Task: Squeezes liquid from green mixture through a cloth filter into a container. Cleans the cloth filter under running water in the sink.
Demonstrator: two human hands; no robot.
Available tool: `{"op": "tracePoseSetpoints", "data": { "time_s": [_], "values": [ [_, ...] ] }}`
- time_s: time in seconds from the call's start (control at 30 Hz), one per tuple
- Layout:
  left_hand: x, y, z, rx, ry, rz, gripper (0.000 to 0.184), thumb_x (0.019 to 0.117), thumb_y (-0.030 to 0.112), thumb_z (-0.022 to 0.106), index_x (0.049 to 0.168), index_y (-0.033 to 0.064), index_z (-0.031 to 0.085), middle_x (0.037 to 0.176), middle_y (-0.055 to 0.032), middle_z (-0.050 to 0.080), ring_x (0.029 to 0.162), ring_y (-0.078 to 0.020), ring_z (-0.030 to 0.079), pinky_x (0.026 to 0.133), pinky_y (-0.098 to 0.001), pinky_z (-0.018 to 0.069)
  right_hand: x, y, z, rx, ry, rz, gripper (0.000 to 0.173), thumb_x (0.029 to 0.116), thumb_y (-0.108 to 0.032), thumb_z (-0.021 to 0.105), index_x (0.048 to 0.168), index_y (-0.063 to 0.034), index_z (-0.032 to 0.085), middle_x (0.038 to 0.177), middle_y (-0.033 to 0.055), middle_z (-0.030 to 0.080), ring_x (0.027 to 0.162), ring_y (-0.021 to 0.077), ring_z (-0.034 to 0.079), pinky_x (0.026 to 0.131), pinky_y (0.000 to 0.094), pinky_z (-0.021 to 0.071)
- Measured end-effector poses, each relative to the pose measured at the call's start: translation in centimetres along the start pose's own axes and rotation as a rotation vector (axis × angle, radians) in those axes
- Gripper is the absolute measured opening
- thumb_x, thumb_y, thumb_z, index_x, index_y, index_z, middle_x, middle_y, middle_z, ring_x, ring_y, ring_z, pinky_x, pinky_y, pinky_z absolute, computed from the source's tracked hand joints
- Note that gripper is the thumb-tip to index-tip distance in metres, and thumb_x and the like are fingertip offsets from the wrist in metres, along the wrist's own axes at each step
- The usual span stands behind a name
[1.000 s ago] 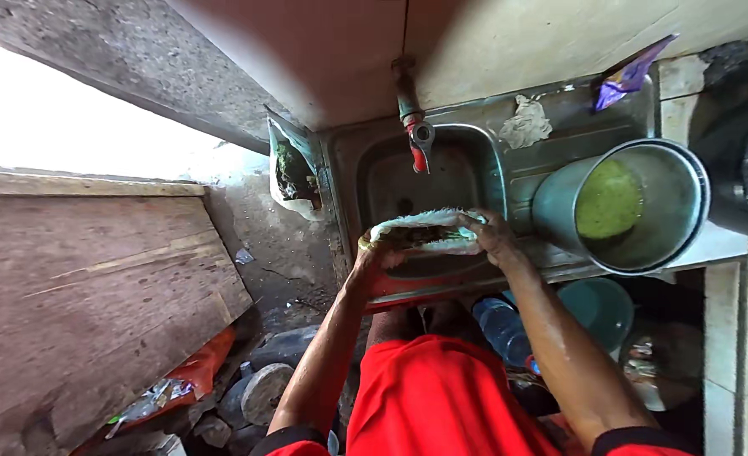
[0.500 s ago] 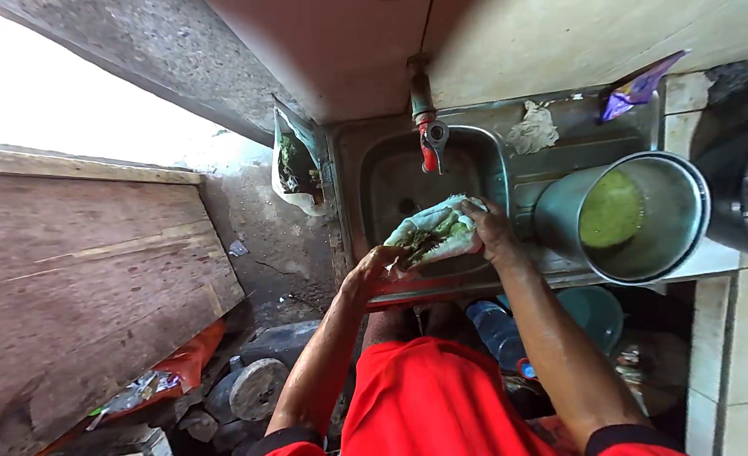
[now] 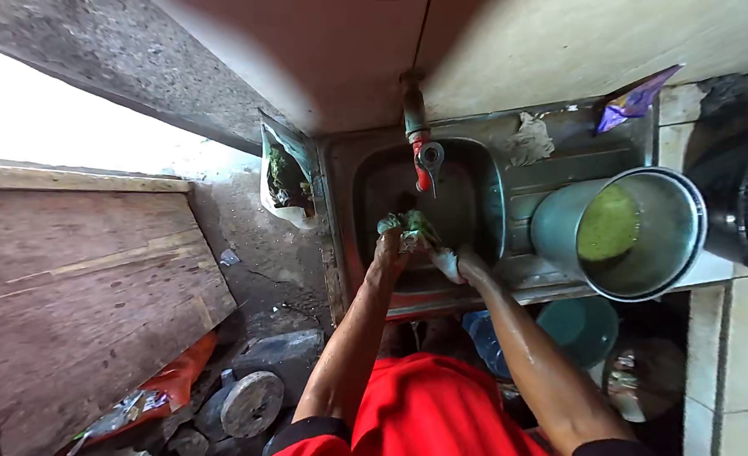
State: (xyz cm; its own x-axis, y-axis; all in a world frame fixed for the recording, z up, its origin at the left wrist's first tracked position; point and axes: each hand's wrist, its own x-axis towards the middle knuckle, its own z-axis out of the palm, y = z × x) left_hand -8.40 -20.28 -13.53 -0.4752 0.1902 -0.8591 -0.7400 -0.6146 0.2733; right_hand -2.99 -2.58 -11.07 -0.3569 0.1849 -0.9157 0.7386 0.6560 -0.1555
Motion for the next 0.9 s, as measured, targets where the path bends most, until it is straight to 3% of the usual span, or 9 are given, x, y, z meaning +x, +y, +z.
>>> {"op": "tracePoseSetpoints", "data": {
  "time_s": [0.1,0.2,0.3,0.4,0.5,0.6,0.67,0.73,0.9],
  "values": [
    [-0.3,-0.1,0.1,0.008,0.007,-0.003,0.021,0.1053,0.022,0.043,0.107,0.0064,0.057,0.082,-0.007,0.061,0.067,-0.0161,0.06,0.06,-0.0334,0.0541,-1.4,0.4,-0.5,-0.035,-0.12,-0.065,0.044,0.0957,-0.035,0.068,0.127,-0.0038,0.066,0.125,0.019,0.067,0.118,0.0309,0.063,0.102,0.054,0.0491],
    [-1.3,-0.3,-1.4,0.085,-0.049,-0.008,0.027,0.1071,0.029,0.046,0.116,0.0076,0.061,0.09,-0.006,0.064,0.073,-0.015,0.062,0.065,-0.0331,0.0556,-3.0,-0.4,-1.4,-0.009,-0.281,-0.151,0.032,0.0982,-0.024,0.064,0.12,-0.0011,0.064,0.108,0.0168,0.067,0.096,0.0262,0.065,0.086,0.0501,0.0531],
    [-3.0,-0.8,-2.6,0.175,-0.105,-0.078,0.025,0.1064,0.025,0.048,0.11,0.0034,0.061,0.081,-0.0066,0.066,0.064,-0.0144,0.063,0.06,-0.0322,0.0575,-2.5,0.3,-0.9,0.267,-0.274,-0.244,0.03,0.1009,-0.016,0.059,0.127,-0.0012,0.064,0.116,0.0169,0.069,0.104,0.0233,0.067,0.096,0.0457,0.0541],
    [-5.5,-0.7,-3.2,0.42,-0.038,-0.209,0.017,0.1025,0.013,0.055,0.105,-0.0023,0.063,0.079,-0.0073,0.066,0.067,-0.014,0.064,0.063,-0.0305,0.0562,-2.1,-1.2,-1.7,0.329,-0.199,-0.209,0.039,0.1077,-0.033,0.054,0.13,-0.0018,0.064,0.122,0.0193,0.067,0.111,0.0262,0.066,0.1,0.0462,0.0524],
    [-8.0,-1.2,-4.1,0.413,-0.037,-0.246,0.022,0.0987,0.007,0.058,0.119,-0.0021,0.057,0.09,-0.0122,0.069,0.077,-0.0194,0.069,0.069,-0.0367,0.0594,-0.2,-3.9,-2.6,-0.111,0.075,-0.112,0.064,0.1014,-0.061,0.052,0.126,-0.0039,0.068,0.123,0.0235,0.069,0.118,0.0395,0.064,0.102,0.0628,0.0474],
    [-10.3,-1.8,-4.4,0.286,-0.111,-0.285,0.032,0.097,0.004,0.058,0.128,0.0013,0.052,0.096,-0.016,0.071,0.078,-0.0244,0.071,0.066,-0.0413,0.0617,3.3,-6.5,-1.9,-0.317,0.386,-0.334,0.064,0.0928,-0.039,0.073,0.146,-0.0084,0.054,0.147,0.0267,0.051,0.132,0.0494,0.051,0.102,0.0693,0.0462],
    [-10.9,-2.6,-4.6,0.232,-0.156,-0.295,0.035,0.0952,0.001,0.059,0.129,0.0019,0.051,0.094,-0.0157,0.07,0.075,-0.0239,0.07,0.063,-0.0395,0.0611,6.1,-8.8,-1.1,-0.371,0.4,-0.532,0.087,0.0772,-0.023,0.084,0.155,-0.0203,0.045,0.16,0.0233,0.034,0.133,0.0512,0.048,0.093,0.0681,0.0505],
    [-11.1,-3.2,-4.6,0.206,-0.177,-0.299,0.036,0.0944,0.001,0.061,0.129,0.0027,0.051,0.094,-0.0145,0.07,0.074,-0.0222,0.07,0.063,-0.0378,0.0607,8.6,-10.3,0.1,-0.407,0.37,-0.632,0.092,0.0751,-0.029,0.086,0.157,-0.0298,0.043,0.167,0.0184,0.026,0.136,0.0499,0.046,0.093,0.068,0.0518],
    [-10.8,-4.2,-5.2,0.132,-0.157,-0.282,0.036,0.0954,0.002,0.061,0.13,0.0029,0.05,0.092,-0.0148,0.07,0.072,-0.0222,0.07,0.063,-0.0374,0.0609,11.2,-10.4,2.1,-0.505,0.42,-0.786,0.046,0.0934,-0.03,0.072,0.137,-0.0159,0.064,0.143,0.021,0.054,0.125,0.0459,0.055,0.092,0.0605,0.0549]
  ]
}}
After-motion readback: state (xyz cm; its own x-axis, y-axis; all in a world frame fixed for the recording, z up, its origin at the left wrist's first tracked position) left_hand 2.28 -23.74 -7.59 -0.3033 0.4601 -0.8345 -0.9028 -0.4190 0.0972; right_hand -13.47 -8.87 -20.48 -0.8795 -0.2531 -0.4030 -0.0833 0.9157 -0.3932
